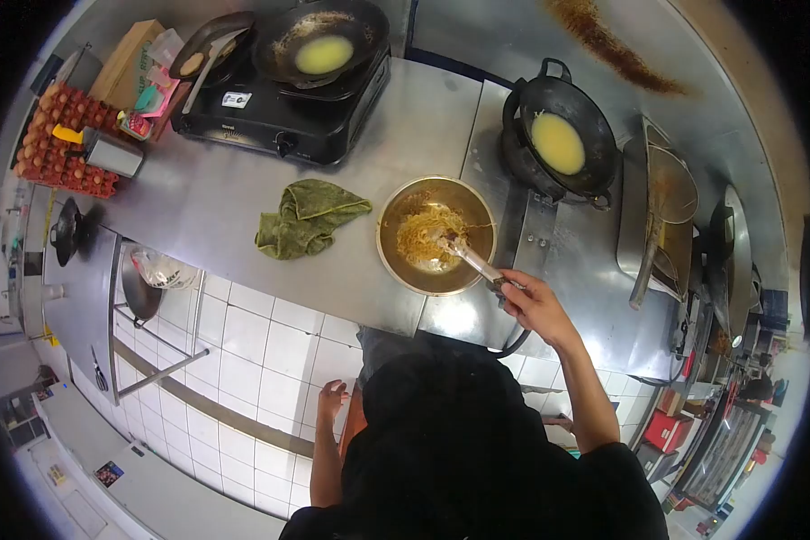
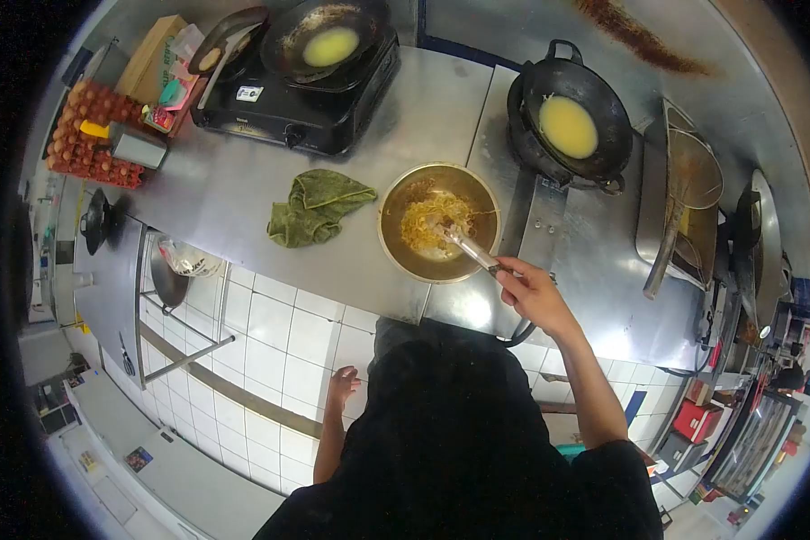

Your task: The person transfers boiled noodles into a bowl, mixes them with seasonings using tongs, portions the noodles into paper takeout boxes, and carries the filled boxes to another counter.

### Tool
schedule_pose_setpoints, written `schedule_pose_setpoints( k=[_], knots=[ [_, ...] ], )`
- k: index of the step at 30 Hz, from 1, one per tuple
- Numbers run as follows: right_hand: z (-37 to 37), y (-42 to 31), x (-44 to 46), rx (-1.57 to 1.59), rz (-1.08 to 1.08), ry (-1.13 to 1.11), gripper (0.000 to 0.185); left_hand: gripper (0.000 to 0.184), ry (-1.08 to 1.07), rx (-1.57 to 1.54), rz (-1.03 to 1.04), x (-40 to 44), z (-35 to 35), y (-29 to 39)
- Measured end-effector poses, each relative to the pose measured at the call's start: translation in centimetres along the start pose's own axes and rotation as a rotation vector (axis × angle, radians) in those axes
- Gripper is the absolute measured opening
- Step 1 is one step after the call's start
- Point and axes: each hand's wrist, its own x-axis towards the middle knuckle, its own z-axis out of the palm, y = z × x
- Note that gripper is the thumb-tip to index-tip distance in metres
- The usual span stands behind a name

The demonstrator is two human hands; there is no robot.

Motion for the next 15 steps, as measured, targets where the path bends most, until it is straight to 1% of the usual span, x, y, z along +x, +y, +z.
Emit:
schedule_pose_setpoints(
  k=[1,2,4,5,7,8,10,11,13,15],
  knots=[
    [-0.3,0.0,-0.1,0.022,0.056,-0.004,0.035,0.041,-0.013,0.012,0.013,0.3,0.0,0.1],
    [0.2,0.3,0.1,0.025,0.059,0.004,0.035,0.041,-0.018,0.019,0.014,0.3,0.2,0.0],
    [1.5,1.3,0.6,-0.536,-0.325,0.236,0.038,0.041,-0.034,0.046,0.02,0.3,0.6,0.6],
    [1.3,1.1,0.6,-0.537,-0.329,0.244,0.038,0.041,-0.037,0.047,0.029,0.6,0.7,1.2],
    [1.3,0.3,-0.2,-0.847,-0.258,0.19,0.034,0.04,-0.031,0.044,-0.042,0.4,0.6,1.7],
    [1.1,-0.3,-0.9,-0.851,-0.259,0.181,0.034,0.04,-0.029,0.037,-0.048,0.3,0.6,1.8],
    [0.9,-2.1,-2.6,-0.858,-0.147,0.191,0.03,0.041,-0.007,0.019,0.064,0.2,0.4,1.7],
    [1.0,-2.2,-2.5,-0.861,-0.15,0.186,0.03,0.041,-0.004,0.014,0.062,0.2,0.4,1.6],
    [1.1,-2.2,-2.5,-0.859,-0.184,0.086,0.031,0.043,-0.022,0.013,0.087,0.6,0.3,1.0],
    [2.4,-1.0,-0.5,-0.844,-0.203,0.102,0.033,0.044,-0.03,0.035,0.054,0.7,0.2,0.5]
  ],
)
